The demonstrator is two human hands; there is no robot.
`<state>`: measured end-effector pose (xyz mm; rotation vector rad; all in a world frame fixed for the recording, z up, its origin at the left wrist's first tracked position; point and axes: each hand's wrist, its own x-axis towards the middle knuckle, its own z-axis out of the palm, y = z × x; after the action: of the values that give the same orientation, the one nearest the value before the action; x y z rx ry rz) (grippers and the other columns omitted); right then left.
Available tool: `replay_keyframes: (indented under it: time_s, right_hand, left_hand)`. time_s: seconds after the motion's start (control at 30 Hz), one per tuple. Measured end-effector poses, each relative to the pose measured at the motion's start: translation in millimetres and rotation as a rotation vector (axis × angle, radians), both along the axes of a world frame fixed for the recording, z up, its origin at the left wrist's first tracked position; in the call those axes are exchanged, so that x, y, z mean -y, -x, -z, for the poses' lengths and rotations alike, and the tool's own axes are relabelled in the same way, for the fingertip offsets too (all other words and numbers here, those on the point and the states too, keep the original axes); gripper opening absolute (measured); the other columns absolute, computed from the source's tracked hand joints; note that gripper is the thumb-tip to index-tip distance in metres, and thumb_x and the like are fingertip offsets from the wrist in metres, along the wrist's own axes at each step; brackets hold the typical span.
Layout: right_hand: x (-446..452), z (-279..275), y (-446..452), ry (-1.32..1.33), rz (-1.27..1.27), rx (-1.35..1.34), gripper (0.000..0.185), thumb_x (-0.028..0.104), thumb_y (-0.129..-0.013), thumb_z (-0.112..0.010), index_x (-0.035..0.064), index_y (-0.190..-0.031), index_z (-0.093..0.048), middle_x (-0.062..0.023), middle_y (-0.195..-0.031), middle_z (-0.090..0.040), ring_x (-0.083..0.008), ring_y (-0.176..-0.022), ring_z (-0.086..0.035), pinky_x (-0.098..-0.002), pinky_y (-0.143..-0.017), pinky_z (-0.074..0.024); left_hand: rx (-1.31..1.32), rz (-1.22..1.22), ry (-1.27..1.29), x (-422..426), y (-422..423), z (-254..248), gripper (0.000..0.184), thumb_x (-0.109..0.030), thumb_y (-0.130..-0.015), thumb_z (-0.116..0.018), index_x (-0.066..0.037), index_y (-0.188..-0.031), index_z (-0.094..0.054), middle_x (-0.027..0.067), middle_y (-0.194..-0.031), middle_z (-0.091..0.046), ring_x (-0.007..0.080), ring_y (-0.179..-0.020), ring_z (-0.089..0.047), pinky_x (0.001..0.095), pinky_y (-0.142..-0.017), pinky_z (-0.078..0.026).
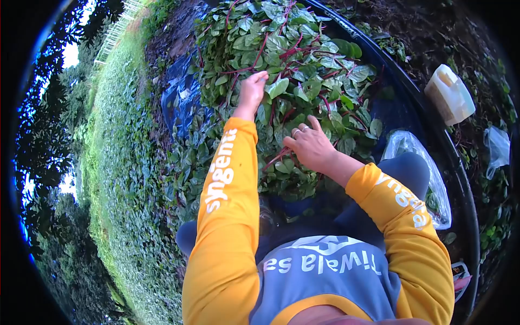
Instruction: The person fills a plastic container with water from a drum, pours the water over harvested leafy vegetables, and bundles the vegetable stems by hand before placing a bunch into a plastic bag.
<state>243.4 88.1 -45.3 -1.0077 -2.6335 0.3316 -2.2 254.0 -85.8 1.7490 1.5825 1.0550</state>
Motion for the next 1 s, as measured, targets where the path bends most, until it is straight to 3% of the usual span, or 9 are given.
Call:
replay_keyframes:
  time_s: [0.1, 0.17, 0.23, 0.3, 0.4, 0.5, 0.8, 0.9, 1.0]
  right_hand:
    - [2.0, 21.0, -4.6, -0.188, 0.081, -0.051, 0.018, 0.016, -0.088, -0.057, 0.0077, -0.102, -0.065, -0.009, -0.101, -0.066, -0.03, -0.11, -0.06, -0.0558, -0.117, -0.0246]
    - [1.4, 27.7, -8.5, -0.168, 0.091, -0.042, 0.017, 0.017, -0.088, -0.057, 0.0055, -0.099, -0.063, -0.0095, -0.104, -0.065, -0.0291, -0.107, -0.06, -0.0505, -0.108, -0.0353]
    - [2.7, 24.9, -13.9, 0.078, 0.016, 0.011, 0.016, 0.018, -0.088, -0.058, 0.0069, -0.099, -0.061, -0.0096, -0.104, -0.064, -0.0273, -0.105, -0.06, -0.0435, -0.094, -0.043]
    - [5.0, 17.0, -20.6, 0.029, 0.001, -0.023, 0.016, 0.018, -0.088, -0.059, 0.0077, -0.1, -0.061, -0.0092, -0.102, -0.063, -0.0264, -0.104, -0.059, -0.0417, -0.088, -0.0434]
    - [8.5, 6.0, -25.3, -0.017, -0.055, -0.08, 0.017, 0.018, -0.087, -0.061, 0.0091, -0.101, -0.06, -0.0084, -0.1, -0.063, -0.0255, -0.103, -0.059, -0.0396, -0.084, -0.0439]
    - [11.2, 7.0, -24.5, -0.039, -0.094, -0.105, 0.019, 0.019, -0.085, -0.064, 0.0105, -0.102, -0.061, -0.007, -0.099, -0.062, -0.0256, -0.104, -0.06, -0.0403, -0.085, -0.0437]
    - [13.0, -10.6, -21.3, -0.05, -0.09, -0.114, 0.017, 0.018, -0.084, -0.063, 0.0118, -0.099, -0.061, -0.0052, -0.098, -0.061, -0.0254, -0.105, -0.058, -0.0396, -0.087, -0.0431]
    - [8.6, -23.8, -20.5, 0.046, -0.061, -0.069, 0.023, 0.009, -0.082, -0.062, 0.0117, -0.104, -0.062, -0.0084, -0.114, -0.06, -0.0267, -0.118, -0.055, -0.0419, -0.095, -0.042]
    - [-0.8, -14.9, -20.6, -0.182, -0.017, -0.256, 0.018, 0.01, -0.084, -0.059, 0.0069, -0.101, -0.063, -0.0129, -0.159, -0.033, -0.0327, -0.149, -0.028, -0.0508, -0.114, -0.0314]
  left_hand:
    - [-0.181, 0.155, 0.186, -19.5, -27.3, 9.3, 0.036, -0.006, -0.093, -0.062, 0.003, -0.128, -0.063, 0.0101, -0.118, -0.072, 0.014, -0.105, -0.066, 0.028, -0.095, -0.049]
    - [-0.288, 0.251, 0.131, -28.3, -21.7, 15.4, 0.034, -0.005, -0.089, -0.067, 0.003, -0.122, -0.066, 0.0098, -0.113, -0.073, 0.0143, -0.101, -0.066, 0.0286, -0.092, -0.05]
    - [-0.148, 0.172, 0.263, -10.6, -30.5, -15.2, 0.032, -0.009, -0.082, -0.074, 0.0, -0.113, -0.071, 0.0146, -0.105, -0.075, 0.0208, -0.093, -0.071, 0.0318, -0.085, -0.054]
    - [-0.244, 0.113, 0.263, 8.1, -34.5, -53.2, 0.024, -0.005, -0.081, -0.078, 0.002, -0.104, -0.073, 0.0048, -0.092, -0.073, 0.0108, -0.081, -0.065, 0.026, -0.08, -0.052]
    - [0.123, 0.104, 0.249, 18.6, -18.6, -77.9, 0.02, -0.011, -0.081, -0.08, 0.0, -0.096, -0.073, 0.0019, -0.087, -0.072, 0.0091, -0.078, -0.063, 0.0254, -0.075, -0.051]
    - [-0.211, 0.171, 0.209, 13.3, 3.8, -72.5, 0.02, -0.017, -0.089, -0.074, -0.001, -0.1, -0.07, 0.0016, -0.086, -0.072, 0.0095, -0.078, -0.063, 0.0278, -0.075, -0.05]
    - [-0.264, 0.184, 0.189, 39.1, 1.9, -104.0, 0.031, -0.031, -0.1, -0.062, -0.002, -0.107, -0.069, 0.0005, -0.086, -0.066, 0.0093, -0.082, -0.056, 0.0297, -0.077, -0.047]
    - [-0.461, 0.228, 0.268, 59.9, -20.6, -116.1, 0.035, -0.035, -0.098, -0.064, -0.001, -0.107, -0.068, 0.0048, -0.089, -0.068, 0.0109, -0.084, -0.057, 0.0312, -0.078, -0.048]
    - [-0.23, 0.327, 0.303, 94.0, -43.2, -83.8, 0.028, -0.026, -0.096, -0.066, -0.001, -0.11, -0.068, 0.0104, -0.095, -0.071, 0.0154, -0.088, -0.063, 0.0329, -0.082, -0.051]
